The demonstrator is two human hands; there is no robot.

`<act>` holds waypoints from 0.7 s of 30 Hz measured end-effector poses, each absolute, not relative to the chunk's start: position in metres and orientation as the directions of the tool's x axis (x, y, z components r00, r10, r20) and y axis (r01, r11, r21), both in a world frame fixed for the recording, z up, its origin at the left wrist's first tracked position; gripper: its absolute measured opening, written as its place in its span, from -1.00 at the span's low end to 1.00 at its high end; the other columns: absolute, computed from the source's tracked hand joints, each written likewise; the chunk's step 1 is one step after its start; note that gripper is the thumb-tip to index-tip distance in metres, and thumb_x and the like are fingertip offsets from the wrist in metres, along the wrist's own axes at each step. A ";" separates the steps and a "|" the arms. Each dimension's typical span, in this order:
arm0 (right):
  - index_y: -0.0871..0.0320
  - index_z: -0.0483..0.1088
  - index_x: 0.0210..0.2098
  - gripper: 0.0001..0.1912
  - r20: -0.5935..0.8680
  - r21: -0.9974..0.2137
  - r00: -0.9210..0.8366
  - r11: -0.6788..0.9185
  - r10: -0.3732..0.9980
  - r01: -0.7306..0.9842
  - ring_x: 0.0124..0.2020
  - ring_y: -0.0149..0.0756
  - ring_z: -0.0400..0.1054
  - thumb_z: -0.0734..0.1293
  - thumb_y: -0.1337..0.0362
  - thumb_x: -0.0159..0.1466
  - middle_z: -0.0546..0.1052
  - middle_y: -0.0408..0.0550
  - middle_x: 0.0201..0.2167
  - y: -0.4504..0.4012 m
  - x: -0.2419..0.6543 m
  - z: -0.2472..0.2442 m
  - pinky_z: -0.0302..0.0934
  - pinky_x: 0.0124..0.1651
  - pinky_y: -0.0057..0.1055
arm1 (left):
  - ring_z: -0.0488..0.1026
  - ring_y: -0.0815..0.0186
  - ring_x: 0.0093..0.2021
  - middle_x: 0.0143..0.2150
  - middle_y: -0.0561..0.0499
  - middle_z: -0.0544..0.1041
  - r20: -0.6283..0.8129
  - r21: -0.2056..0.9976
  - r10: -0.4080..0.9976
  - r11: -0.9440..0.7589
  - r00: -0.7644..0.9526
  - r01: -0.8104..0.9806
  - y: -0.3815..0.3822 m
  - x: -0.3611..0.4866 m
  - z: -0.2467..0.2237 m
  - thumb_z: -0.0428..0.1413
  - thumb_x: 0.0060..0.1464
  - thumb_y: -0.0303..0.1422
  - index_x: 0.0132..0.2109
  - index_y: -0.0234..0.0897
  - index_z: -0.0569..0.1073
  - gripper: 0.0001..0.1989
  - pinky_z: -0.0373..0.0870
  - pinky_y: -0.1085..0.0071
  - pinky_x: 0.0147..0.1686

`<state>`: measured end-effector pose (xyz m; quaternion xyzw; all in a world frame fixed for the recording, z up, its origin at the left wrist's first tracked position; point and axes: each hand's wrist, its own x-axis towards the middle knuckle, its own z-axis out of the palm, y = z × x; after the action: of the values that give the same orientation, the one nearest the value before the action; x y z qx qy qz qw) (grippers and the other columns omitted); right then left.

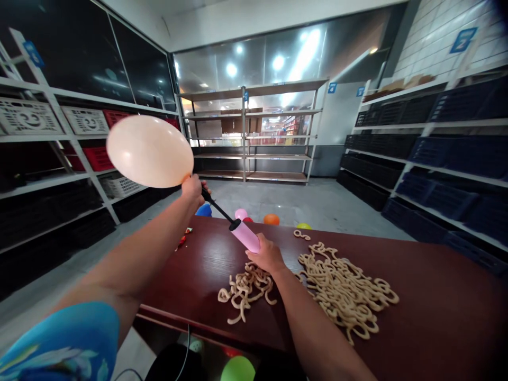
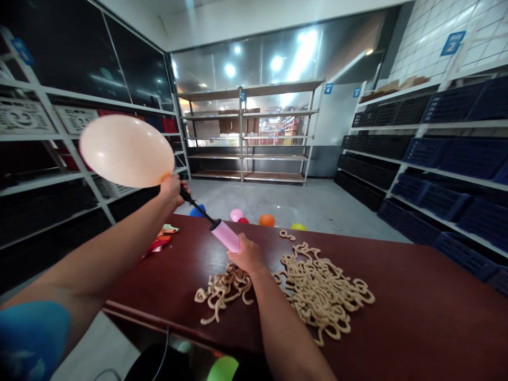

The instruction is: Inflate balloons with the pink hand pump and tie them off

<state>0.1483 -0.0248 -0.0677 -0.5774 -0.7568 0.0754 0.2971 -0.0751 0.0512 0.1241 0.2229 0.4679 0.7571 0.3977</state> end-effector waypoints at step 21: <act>0.10 0.23 -0.17 -0.57 0.303 -0.380 -0.162 0.275 0.939 0.883 -0.29 -0.17 0.40 0.35 0.04 0.05 0.50 -0.04 -0.31 -0.026 0.148 -0.072 0.09 -0.31 -0.39 | 0.17 0.42 -0.72 -0.63 0.10 0.24 -0.125 0.896 0.861 -0.114 -0.492 -0.429 0.038 -0.010 0.040 -0.01 0.04 -0.32 -0.41 -0.21 0.11 -0.83 0.17 0.48 -0.71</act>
<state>0.1476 -0.0265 -0.0717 -0.5994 -0.7601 0.0571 0.2443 -0.0098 0.0383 0.0403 0.2218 0.4880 0.7127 0.4525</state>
